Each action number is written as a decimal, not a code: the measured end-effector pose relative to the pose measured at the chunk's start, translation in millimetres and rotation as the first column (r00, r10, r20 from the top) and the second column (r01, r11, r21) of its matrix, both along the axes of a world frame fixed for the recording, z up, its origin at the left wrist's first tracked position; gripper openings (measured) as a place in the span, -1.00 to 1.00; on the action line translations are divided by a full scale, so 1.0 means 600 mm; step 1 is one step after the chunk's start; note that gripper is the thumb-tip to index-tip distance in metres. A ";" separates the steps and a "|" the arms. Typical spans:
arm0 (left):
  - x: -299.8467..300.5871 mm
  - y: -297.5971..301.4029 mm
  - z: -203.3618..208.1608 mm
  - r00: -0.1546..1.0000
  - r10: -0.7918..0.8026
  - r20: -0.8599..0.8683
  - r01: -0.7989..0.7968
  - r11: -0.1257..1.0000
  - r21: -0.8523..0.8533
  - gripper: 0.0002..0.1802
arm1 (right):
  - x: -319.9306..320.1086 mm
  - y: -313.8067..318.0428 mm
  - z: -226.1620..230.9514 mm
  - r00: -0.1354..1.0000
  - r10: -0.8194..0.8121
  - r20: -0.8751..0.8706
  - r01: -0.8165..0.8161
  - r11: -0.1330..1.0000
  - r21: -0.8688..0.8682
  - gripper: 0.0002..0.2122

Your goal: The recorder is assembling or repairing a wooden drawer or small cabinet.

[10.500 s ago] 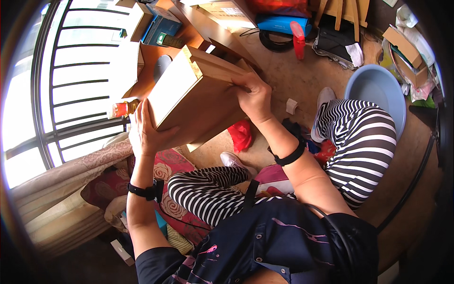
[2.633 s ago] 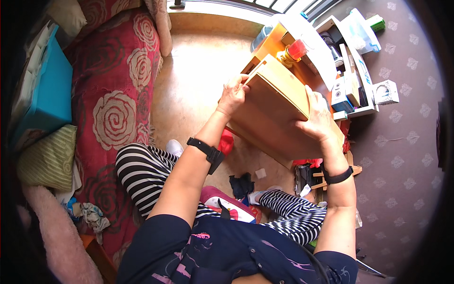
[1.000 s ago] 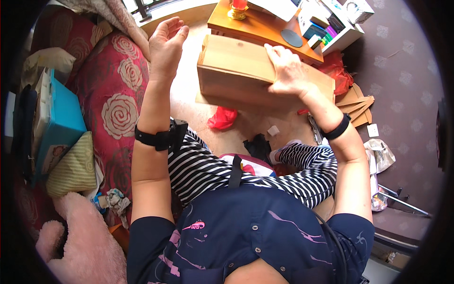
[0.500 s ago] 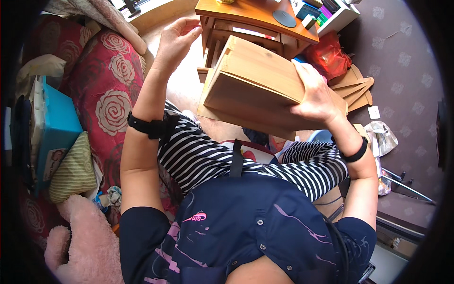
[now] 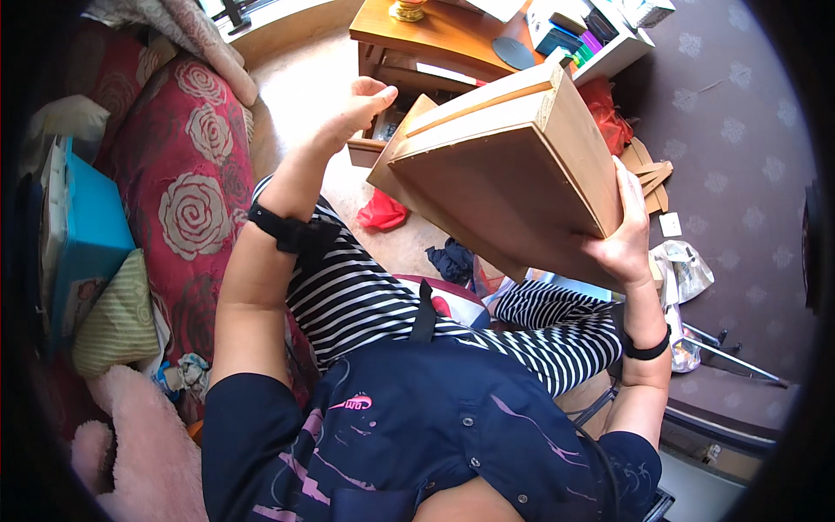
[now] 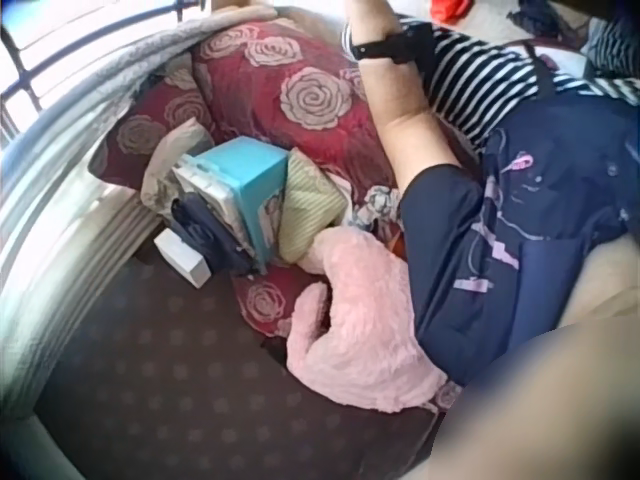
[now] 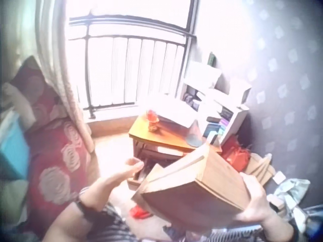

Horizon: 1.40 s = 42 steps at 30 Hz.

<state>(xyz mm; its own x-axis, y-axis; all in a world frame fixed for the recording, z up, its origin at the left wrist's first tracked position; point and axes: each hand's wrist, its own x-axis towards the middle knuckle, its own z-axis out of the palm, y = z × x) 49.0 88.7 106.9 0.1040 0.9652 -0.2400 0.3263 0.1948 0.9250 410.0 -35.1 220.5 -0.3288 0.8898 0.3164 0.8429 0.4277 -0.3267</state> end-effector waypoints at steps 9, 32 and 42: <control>-0.089 0.073 0.087 0.996 -0.072 -0.049 0.084 0.943 0.322 -0.56 | 0.023 -0.006 -0.015 0.983 0.038 0.182 -0.041 0.999 0.013 -0.08; -0.064 0.077 -0.151 0.944 -0.308 -0.115 0.286 0.942 -0.174 -0.68 | 0.094 -0.026 -0.201 0.968 0.098 0.231 -0.046 0.975 -0.218 -0.13; 0.032 0.065 -0.366 0.896 -0.392 0.211 0.441 0.721 -0.535 -0.20 | 0.067 0.001 -0.233 0.959 0.067 0.277 0.020 0.954 -0.299 -0.13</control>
<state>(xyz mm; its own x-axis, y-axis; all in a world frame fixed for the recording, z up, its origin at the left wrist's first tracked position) 68.1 127.8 -112.4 0.5050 0.5175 -0.6908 0.4314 0.5418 0.7213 450.2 -34.2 80.9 -0.3877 0.9192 -0.0687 0.9092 0.3690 -0.1928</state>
